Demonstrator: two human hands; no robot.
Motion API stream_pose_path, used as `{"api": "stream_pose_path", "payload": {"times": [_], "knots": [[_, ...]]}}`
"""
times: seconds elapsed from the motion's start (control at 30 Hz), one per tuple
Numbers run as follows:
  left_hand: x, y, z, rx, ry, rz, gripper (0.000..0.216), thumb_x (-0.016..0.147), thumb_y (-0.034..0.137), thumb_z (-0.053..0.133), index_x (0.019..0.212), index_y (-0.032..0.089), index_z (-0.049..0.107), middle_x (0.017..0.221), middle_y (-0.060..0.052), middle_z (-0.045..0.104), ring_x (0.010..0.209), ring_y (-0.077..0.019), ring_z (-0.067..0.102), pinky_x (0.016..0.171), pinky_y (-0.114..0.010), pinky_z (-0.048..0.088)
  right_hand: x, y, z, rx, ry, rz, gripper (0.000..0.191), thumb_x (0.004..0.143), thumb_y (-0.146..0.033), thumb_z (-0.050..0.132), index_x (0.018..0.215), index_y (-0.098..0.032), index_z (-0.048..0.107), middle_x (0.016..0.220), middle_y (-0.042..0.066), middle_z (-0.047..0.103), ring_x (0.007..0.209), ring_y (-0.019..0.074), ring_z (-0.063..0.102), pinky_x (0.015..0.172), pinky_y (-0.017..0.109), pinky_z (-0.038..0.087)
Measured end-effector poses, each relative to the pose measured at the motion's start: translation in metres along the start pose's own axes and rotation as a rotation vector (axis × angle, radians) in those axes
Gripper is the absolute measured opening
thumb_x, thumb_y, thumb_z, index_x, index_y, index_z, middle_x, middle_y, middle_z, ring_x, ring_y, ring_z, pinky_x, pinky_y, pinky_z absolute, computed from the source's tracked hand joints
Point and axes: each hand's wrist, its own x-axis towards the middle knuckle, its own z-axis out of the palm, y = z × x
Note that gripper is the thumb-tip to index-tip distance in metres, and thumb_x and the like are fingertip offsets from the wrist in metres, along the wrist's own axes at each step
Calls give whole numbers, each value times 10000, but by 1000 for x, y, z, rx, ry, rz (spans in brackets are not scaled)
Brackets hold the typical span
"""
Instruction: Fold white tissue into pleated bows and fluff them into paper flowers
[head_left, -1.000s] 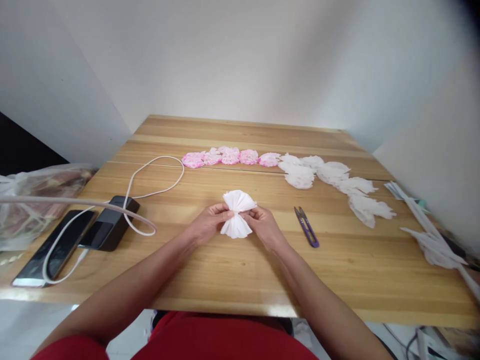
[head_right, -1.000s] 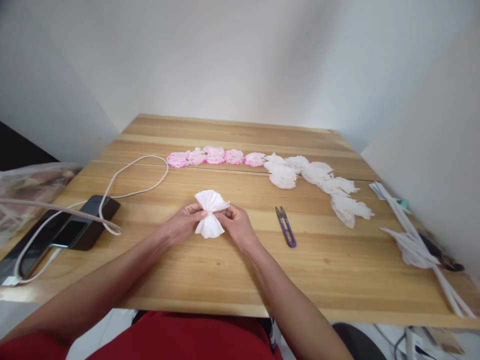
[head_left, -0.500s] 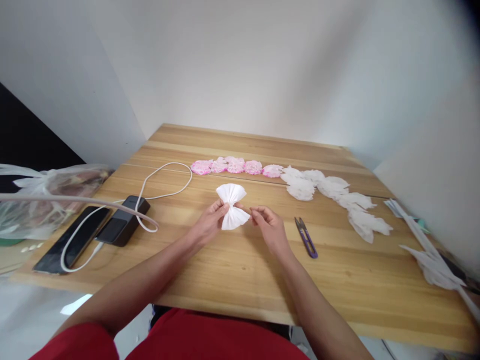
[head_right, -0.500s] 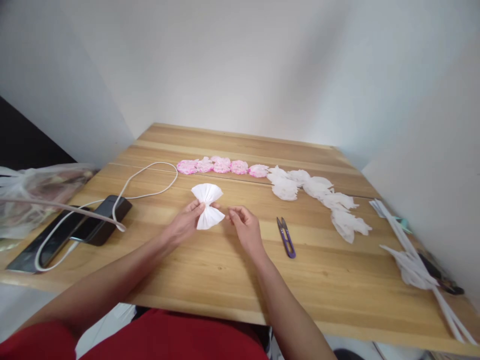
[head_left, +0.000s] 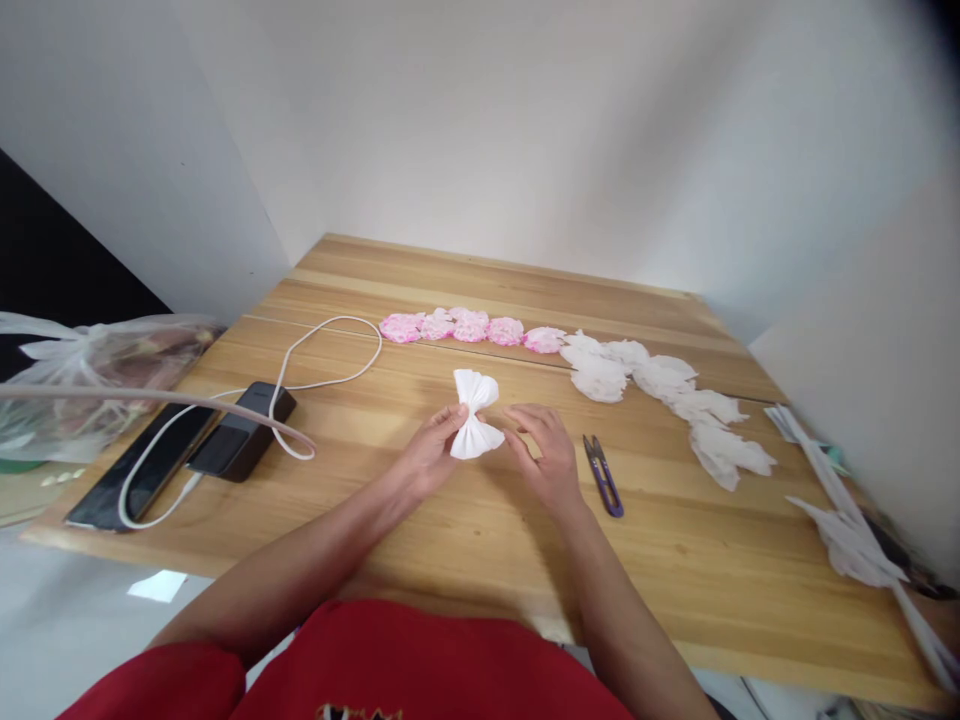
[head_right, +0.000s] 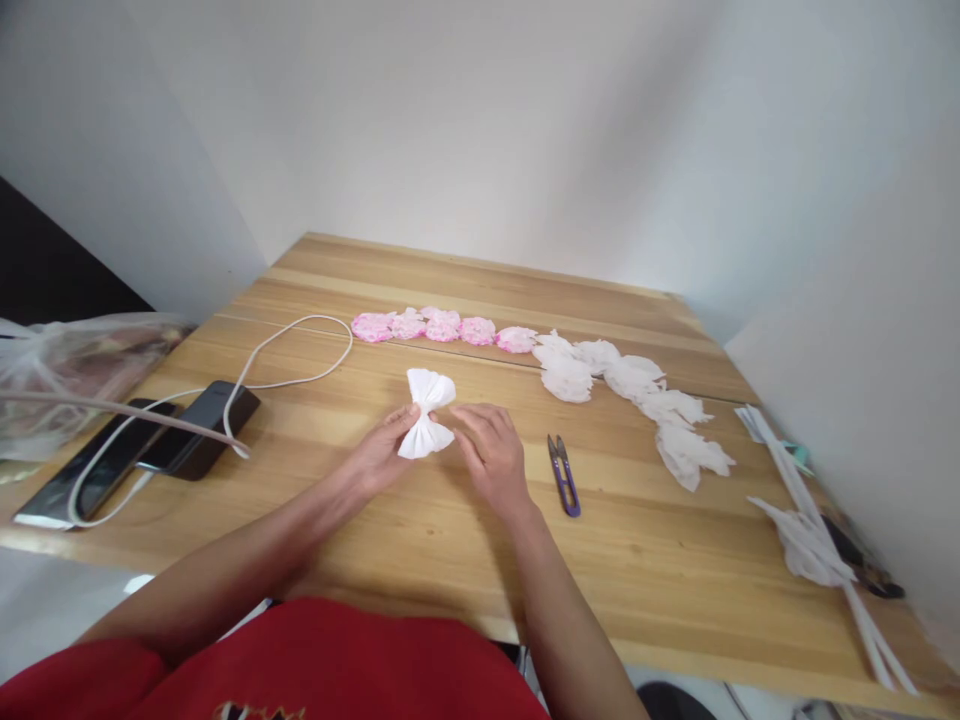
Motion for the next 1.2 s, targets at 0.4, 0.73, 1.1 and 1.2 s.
{"api": "stream_pose_path", "payload": {"times": [0.4, 0.73, 1.1, 1.2], "knots": [[-3, -2, -8, 110, -69, -25, 379, 654, 388, 818, 752, 146, 543, 736, -42, 678, 593, -130, 609, 539, -234, 475, 2, -5, -1, -25, 58, 204, 261, 926, -212, 471, 1152, -226, 600, 1074, 83, 667, 995, 231, 585, 861, 428, 473], [0, -10, -18, 182, -135, -39, 384, 685, 423, 793, 802, 154, 546, 749, -23, 665, 569, -102, 579, 535, -204, 449, 7, -11, -7, -73, 153, 152, 141, 902, -213, 516, 962, -219, 643, 996, 74, 659, 967, 223, 595, 857, 411, 461], [4, -8, -20, 83, -115, -48, 369, 675, 299, 819, 948, 175, 604, 827, -6, 673, 691, -110, 617, 674, -227, 467, -3, -13, 2, -48, 134, 229, 111, 902, -226, 510, 952, -220, 609, 801, 33, 640, 742, 191, 585, 697, 355, 461], [4, -3, -17, -7, -108, -59, 371, 684, 275, 815, 962, 171, 592, 832, -19, 677, 692, -111, 615, 670, -228, 460, -4, -4, 3, -35, 129, 322, 148, 907, -244, 508, 1007, -218, 614, 873, 47, 661, 792, 198, 604, 743, 366, 472]]}}
